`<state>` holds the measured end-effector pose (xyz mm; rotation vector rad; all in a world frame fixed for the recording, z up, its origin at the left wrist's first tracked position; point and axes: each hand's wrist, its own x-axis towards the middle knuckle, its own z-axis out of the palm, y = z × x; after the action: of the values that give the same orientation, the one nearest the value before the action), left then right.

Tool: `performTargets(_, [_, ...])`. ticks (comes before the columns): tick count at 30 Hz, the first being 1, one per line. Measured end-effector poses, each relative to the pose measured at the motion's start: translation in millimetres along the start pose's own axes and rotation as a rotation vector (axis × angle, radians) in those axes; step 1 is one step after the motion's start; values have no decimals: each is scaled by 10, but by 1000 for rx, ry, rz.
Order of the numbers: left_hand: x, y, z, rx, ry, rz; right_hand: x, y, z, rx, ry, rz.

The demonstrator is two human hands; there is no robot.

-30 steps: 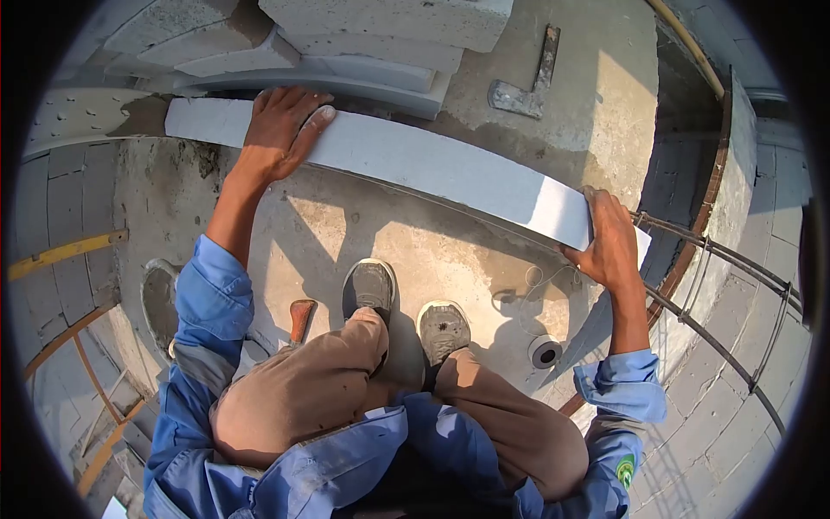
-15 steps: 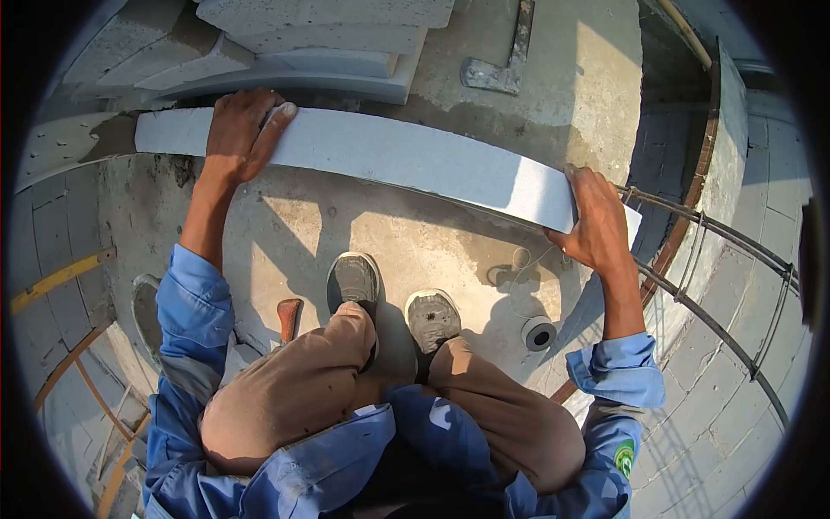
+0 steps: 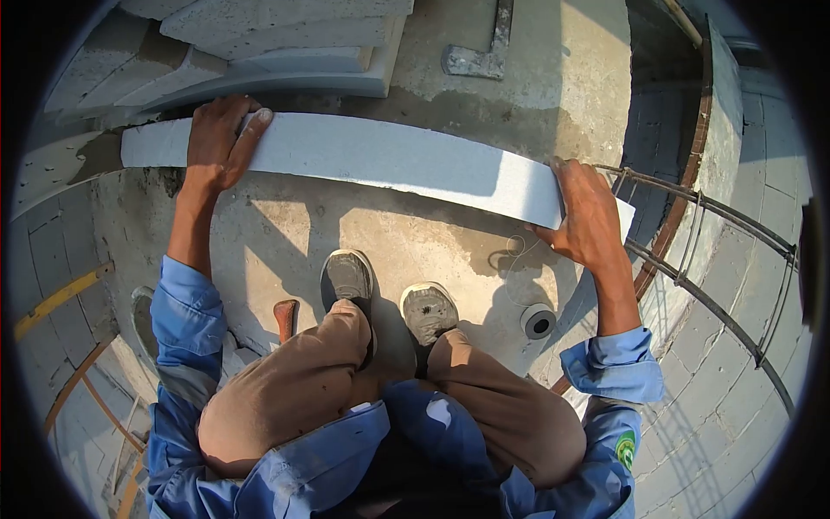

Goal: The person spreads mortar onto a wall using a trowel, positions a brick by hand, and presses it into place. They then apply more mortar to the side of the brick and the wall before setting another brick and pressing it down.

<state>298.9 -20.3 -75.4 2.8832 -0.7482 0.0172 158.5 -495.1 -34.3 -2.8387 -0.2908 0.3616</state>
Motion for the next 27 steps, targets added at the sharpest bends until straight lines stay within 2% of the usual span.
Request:
performTargets(6, [-6, -16, -1, -7, -35, -19, -17, 34, 50, -11, 9, 6])
performTargets(12, [-34, 40, -3, 15, 70, 27, -25, -54, 24, -34, 14, 7])
performTargets(16, [-18, 40, -36, 15, -46, -35, -33, -31, 74, -16, 27, 38])
performTargets(18, [-36, -8, 31, 27, -7, -7, -35, -50, 33, -9, 9, 47])
performTargets(21, [-34, -49, 68, 108, 40, 34, -93, -25, -44, 29, 57, -4])
performTargets(23, [-26, 21, -27, 33, 22, 7, -207, 130, -61, 68, 303, -17])
performTargets(24, [-34, 17, -41, 24, 32, 19, -265, 153, -67, 55, 297, 2])
performTargets(26, [-32, -11, 24, 32, 45, 38, -507, 306, -107, 183, 513, 476])
performTargets(27, [-26, -47, 35, 11, 65, 103, -667, 397, -93, 159, 534, 519])
